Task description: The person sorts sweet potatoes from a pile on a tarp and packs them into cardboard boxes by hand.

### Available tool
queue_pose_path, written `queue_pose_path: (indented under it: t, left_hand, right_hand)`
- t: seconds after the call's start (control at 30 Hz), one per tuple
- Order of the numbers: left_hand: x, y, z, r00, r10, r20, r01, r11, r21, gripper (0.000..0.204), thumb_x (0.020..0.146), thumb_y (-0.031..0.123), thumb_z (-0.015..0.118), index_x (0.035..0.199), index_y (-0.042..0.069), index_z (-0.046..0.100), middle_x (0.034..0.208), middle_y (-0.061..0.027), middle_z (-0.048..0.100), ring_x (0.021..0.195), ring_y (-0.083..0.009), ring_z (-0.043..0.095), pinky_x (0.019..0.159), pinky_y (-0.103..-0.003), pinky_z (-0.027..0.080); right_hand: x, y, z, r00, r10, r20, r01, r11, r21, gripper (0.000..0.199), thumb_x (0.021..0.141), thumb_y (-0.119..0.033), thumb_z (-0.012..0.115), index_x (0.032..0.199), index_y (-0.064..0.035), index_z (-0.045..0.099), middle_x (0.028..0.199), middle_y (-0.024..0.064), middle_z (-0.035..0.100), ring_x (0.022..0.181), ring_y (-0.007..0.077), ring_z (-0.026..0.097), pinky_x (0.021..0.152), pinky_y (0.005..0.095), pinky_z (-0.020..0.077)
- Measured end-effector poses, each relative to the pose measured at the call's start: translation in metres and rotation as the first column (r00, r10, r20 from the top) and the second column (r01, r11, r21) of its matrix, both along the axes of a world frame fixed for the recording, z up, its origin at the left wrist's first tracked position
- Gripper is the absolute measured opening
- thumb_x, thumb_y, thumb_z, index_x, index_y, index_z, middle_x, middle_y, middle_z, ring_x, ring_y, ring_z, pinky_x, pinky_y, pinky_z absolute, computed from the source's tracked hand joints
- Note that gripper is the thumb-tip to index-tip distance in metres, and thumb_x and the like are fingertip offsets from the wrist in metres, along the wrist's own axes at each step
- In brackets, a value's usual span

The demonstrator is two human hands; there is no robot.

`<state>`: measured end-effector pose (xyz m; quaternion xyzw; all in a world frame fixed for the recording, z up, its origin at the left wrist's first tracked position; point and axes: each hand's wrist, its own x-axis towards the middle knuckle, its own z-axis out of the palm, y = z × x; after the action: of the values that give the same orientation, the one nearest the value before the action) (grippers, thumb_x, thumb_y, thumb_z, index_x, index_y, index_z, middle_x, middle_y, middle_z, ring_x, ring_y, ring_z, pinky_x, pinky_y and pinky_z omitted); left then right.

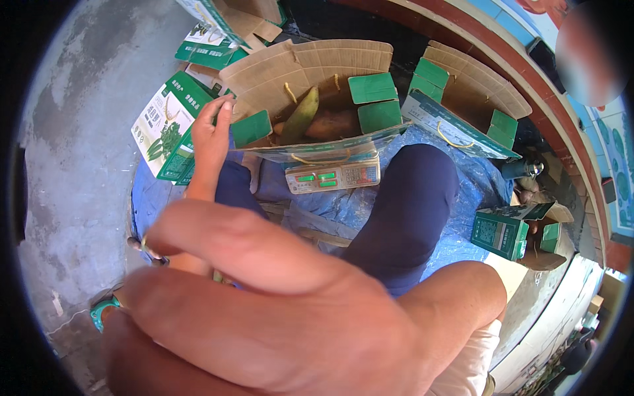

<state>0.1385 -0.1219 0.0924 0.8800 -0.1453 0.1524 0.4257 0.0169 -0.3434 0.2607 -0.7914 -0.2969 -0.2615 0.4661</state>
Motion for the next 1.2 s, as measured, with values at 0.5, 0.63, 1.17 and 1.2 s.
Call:
queue_pose_path:
  t: [0.5,0.63,1.17,1.2]
  left_hand:
    - [-0.012,-0.013,0.009,0.977,-0.212,-0.016,0.212,0.970,0.120,0.023,0.084,0.020,0.059,0.094,0.000,0.064,0.104,-0.0138,0.063,0.102,-0.0281,0.057,0.090,-0.034,0.042]
    - [-0.014,-0.001,0.006,0.962,-0.261,0.074,0.246,0.955,0.167,0.024,0.076,0.024,0.066,0.087,0.002,0.063,0.099,-0.0140,0.063,0.097,-0.0321,0.057,0.087,-0.039,0.042]
    - [-0.027,0.023,0.001,0.939,-0.340,-0.056,0.314,0.777,0.546,0.018,0.068,0.009,0.069,0.085,0.006,0.064,0.081,-0.0083,0.061,0.080,-0.0277,0.057,0.076,-0.038,0.041]
    - [-0.027,0.024,0.000,0.939,-0.341,-0.054,0.315,0.782,0.538,0.016,0.069,0.007,0.068,0.084,0.006,0.064,0.080,-0.0086,0.061,0.079,-0.0277,0.057,0.075,-0.037,0.042]
  right_hand:
    - [0.041,-0.057,-0.068,0.837,-0.511,-0.196,0.492,0.860,-0.138,0.018,0.079,-0.011,0.059,0.093,0.0004,0.062,0.087,0.0136,0.064,0.080,0.0272,0.061,0.071,0.0329,0.0470]
    - [0.094,-0.065,-0.109,0.805,-0.587,-0.090,0.531,0.779,-0.332,0.019,0.078,-0.014,0.061,0.093,-0.0023,0.062,0.090,0.0127,0.063,0.084,0.0288,0.061,0.072,0.0381,0.0472]
    - [0.151,-0.063,-0.190,0.691,-0.721,-0.050,0.337,0.382,-0.860,0.019,0.078,-0.013,0.055,0.090,-0.0116,0.069,0.094,0.0083,0.066,0.091,0.0249,0.063,0.076,0.0347,0.0504]
    - [0.140,-0.061,-0.184,0.698,-0.716,-0.024,0.408,0.426,-0.807,0.018,0.077,-0.014,0.057,0.091,-0.0113,0.068,0.095,0.0078,0.065,0.092,0.0244,0.061,0.078,0.0363,0.0488]
